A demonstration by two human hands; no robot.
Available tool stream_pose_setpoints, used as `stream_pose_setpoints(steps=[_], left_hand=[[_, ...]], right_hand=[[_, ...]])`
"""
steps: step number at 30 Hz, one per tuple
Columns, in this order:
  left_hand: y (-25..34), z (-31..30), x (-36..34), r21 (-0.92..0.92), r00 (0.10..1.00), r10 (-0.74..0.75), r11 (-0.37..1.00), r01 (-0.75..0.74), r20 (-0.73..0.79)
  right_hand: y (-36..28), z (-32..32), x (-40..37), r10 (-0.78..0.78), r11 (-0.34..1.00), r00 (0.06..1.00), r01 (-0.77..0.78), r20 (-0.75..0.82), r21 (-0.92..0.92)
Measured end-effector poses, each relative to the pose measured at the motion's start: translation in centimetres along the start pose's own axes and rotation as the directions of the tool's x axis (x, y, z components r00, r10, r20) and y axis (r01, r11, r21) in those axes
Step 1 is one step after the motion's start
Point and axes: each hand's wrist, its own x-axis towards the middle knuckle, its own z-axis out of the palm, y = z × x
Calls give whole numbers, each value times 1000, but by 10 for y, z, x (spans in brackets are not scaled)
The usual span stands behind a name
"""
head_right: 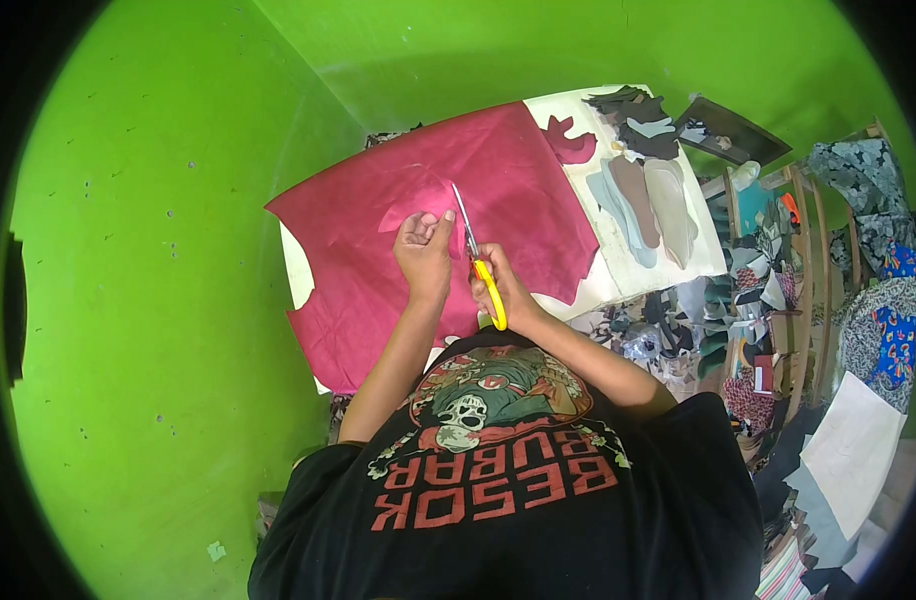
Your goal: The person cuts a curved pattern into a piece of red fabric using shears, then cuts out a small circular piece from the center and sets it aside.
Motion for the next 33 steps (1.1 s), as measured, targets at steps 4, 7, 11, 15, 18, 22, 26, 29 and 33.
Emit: stream_pose_setpoints(steps=[4,7,11,15,18,22,26,29,33], left_hand=[[0,0,5,-4,998,44,999,-44,37],[-1,-1,7,-32,997,51,998,-49,49],[-3,-4,8,-12,997,45,999,-44,64],[0,-3,7,1,996,52,999,-52,66],[0,-1,6,-5,995,32,999,-32,96],[-1,1,5,-3,993,20,1000,-20,114],[0,3,4,0,992,28,1000,-28,123],[-4,0,6,10,989,15,1000,-16,145],[-2,5,3,22,988,2,1000,-6,157]], right_hand=[[3,-1,3,-28,1000,1000,28,-9,6],[1,-1,5,-3,1000,999,4,-47,9],[-6,-2,5,-4,1000,1000,4,-9,-23],[-7,-3,4,21,997,1000,-21,0,-70],[-3,-2,5,-7,999,999,5,-39,-50],[-4,-3,5,-16,996,998,11,-59,-84],[4,-13,2,-13,1000,999,13,-31,17],[6,-15,3,-18,997,1000,20,-25,76],[3,-16,4,-24,998,999,27,-45,58]])
